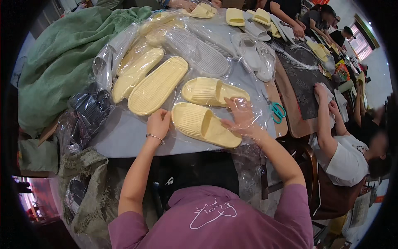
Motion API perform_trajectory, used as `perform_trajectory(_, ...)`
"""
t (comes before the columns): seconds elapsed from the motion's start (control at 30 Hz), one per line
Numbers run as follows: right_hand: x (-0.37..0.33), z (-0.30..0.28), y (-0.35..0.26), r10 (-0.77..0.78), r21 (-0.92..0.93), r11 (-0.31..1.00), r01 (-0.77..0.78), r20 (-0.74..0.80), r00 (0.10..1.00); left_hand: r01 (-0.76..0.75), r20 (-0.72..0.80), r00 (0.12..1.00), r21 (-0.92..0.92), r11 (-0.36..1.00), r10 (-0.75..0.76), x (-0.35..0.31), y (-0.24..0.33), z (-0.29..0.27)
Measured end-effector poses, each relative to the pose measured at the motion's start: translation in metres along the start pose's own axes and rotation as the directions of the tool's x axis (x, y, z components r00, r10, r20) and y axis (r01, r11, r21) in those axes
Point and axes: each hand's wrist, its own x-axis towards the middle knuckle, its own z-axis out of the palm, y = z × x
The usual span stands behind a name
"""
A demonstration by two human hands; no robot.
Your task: Inspecting and sorting pairs of slippers for quality control in a manufacturing setting.
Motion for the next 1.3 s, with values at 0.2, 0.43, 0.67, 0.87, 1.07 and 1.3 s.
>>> perform_trajectory(0.2, 0.048, 0.022, -0.034, 0.013, 0.049, 0.999, -0.009, -0.098, 0.995, -0.057, -0.111, 0.993, -0.126, 0.990, 0.043, -0.020, -0.004, -0.002)
perform_trajectory(0.43, -0.029, -0.049, 0.052, -0.103, 0.142, 0.985, 0.098, 0.030, 0.994, -0.001, -0.279, 0.953, -0.404, 0.915, -0.122, -0.040, -0.015, -0.035)
perform_trajectory(0.67, -0.128, -0.167, 0.098, 0.664, 0.078, 0.738, -0.671, -0.262, 0.700, 0.053, -0.211, 0.961, -0.501, 0.864, -0.181, -0.053, -0.010, -0.034)
perform_trajectory(0.87, -0.099, -0.134, -0.019, 0.612, 0.874, 0.453, -0.174, -0.164, 0.774, -0.109, -0.325, 0.941, -0.564, 0.819, -0.099, -0.079, 0.014, -0.005)
perform_trajectory(1.07, -0.021, -0.002, -0.064, 0.174, 0.235, 0.966, -0.106, -0.292, 0.941, -0.081, -0.362, 0.928, -0.415, 0.906, -0.083, -0.085, 0.001, -0.004)
perform_trajectory(1.3, -0.019, 0.025, 0.003, 0.342, 0.107, 0.940, -0.325, -0.250, 0.906, -0.266, -0.174, 0.950, -0.011, 0.964, 0.260, -0.053, 0.017, -0.044)
